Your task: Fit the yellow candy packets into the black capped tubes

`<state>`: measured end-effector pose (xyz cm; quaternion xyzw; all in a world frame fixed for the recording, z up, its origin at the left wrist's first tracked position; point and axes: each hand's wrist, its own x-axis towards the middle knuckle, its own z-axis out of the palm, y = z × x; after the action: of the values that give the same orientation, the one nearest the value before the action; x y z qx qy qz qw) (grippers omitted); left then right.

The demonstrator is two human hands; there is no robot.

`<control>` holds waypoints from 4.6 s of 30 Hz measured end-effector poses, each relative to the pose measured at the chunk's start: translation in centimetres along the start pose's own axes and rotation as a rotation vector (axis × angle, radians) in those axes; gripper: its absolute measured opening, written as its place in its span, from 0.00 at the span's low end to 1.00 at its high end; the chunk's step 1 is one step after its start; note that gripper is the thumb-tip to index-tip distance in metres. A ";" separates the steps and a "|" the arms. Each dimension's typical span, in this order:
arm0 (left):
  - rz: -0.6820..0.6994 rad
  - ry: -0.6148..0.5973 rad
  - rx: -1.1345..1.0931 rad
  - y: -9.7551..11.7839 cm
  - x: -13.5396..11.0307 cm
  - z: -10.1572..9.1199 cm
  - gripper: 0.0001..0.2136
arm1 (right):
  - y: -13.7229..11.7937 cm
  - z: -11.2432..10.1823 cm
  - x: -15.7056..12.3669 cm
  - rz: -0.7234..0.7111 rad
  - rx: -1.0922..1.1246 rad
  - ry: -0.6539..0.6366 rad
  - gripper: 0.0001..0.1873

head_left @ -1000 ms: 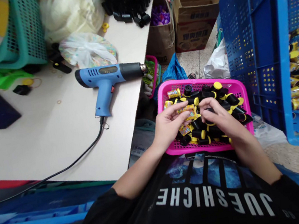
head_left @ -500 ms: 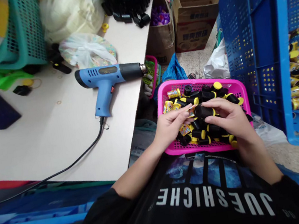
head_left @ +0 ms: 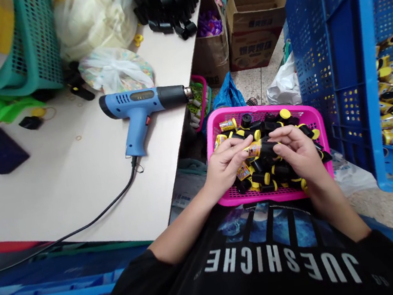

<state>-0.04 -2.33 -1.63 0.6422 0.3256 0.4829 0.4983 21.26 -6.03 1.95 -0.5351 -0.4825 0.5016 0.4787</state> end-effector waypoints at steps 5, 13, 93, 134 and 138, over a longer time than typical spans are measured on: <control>-0.017 0.015 0.069 0.2 0.0 0.1 0.18 | 0.1 0.2 0.0 0.071 0.015 -0.033 0.23; -0.234 -0.126 -0.180 1.7 0.1 0.4 0.19 | 0.7 0.4 -0.3 -0.071 -0.009 -0.110 0.29; -0.226 0.363 -0.432 1.0 1.3 5.3 0.06 | 2.3 2.9 -0.9 0.228 0.256 -0.248 0.20; -0.316 0.048 -0.181 0.0 2.0 -1.0 0.20 | 1.2 1.3 -1.8 0.146 0.316 0.011 0.12; -0.339 0.054 -0.255 0.0 2.0 -0.5 0.24 | 0.8 1.7 -1.9 0.101 0.404 0.071 0.13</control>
<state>0.14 -0.34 -1.01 0.4968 0.3783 0.4464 0.6409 19.54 -7.96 1.26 -0.4692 -0.3276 0.5922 0.5673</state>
